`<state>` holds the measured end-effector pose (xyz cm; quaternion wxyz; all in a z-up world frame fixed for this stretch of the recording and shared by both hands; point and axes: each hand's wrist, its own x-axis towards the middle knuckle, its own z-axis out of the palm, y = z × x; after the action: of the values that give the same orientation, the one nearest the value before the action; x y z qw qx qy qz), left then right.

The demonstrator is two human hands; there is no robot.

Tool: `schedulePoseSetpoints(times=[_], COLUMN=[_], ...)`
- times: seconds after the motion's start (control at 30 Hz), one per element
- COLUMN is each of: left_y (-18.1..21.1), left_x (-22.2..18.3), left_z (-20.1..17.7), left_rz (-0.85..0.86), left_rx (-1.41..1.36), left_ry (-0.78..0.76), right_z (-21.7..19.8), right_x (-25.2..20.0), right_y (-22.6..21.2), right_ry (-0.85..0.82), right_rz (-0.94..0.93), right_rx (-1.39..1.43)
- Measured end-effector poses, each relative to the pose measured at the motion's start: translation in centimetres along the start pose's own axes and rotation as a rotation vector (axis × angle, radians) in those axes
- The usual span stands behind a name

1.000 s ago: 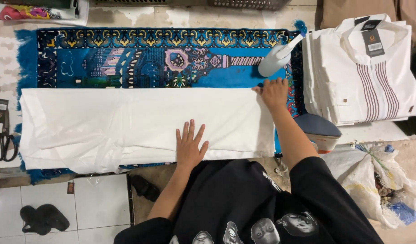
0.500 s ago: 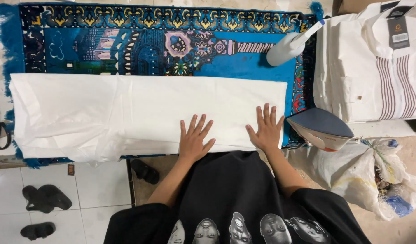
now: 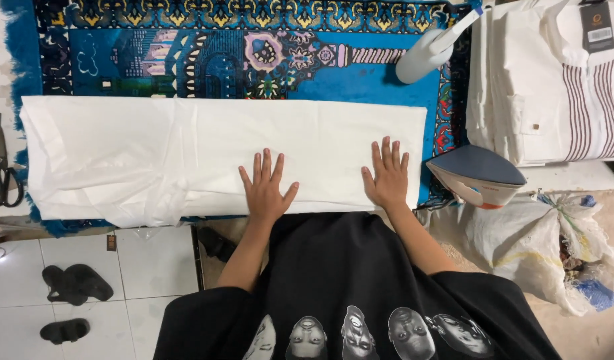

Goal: Folding and ironing a white shirt on a padded workspace using a spray bottle and a steam iron.

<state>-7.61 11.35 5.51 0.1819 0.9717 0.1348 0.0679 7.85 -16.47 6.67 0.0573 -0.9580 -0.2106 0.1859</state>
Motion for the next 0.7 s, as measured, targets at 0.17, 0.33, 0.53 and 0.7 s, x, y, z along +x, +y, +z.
schedulePoseSetpoints(times=[0.17, 0.33, 0.53, 0.7], left_y=[0.3, 1.0, 1.6, 0.8], left_x=[-2.0, -5.2, -4.8, -4.5], left_z=[-0.7, 0.1, -0.2, -1.0], left_rz=[0.059, 0.192, 0.022, 0.005], left_rx=[-0.067, -0.138, -0.140, -0.111], left_ry=[-0.028, -0.065, -0.162, -0.211], right_z=[4.4, 3.7, 1.3, 0.5], right_x=[-5.6, -14.6, -10.8, -9.9], right_y=[5.6, 11.1, 15.3, 17.2], right_ry=[0.467, 0.951, 0.946, 0.981], right_rz=[-0.132, 0.171, 0.346, 0.185], right_rx=[0.215, 0.482, 0.865, 0.725])
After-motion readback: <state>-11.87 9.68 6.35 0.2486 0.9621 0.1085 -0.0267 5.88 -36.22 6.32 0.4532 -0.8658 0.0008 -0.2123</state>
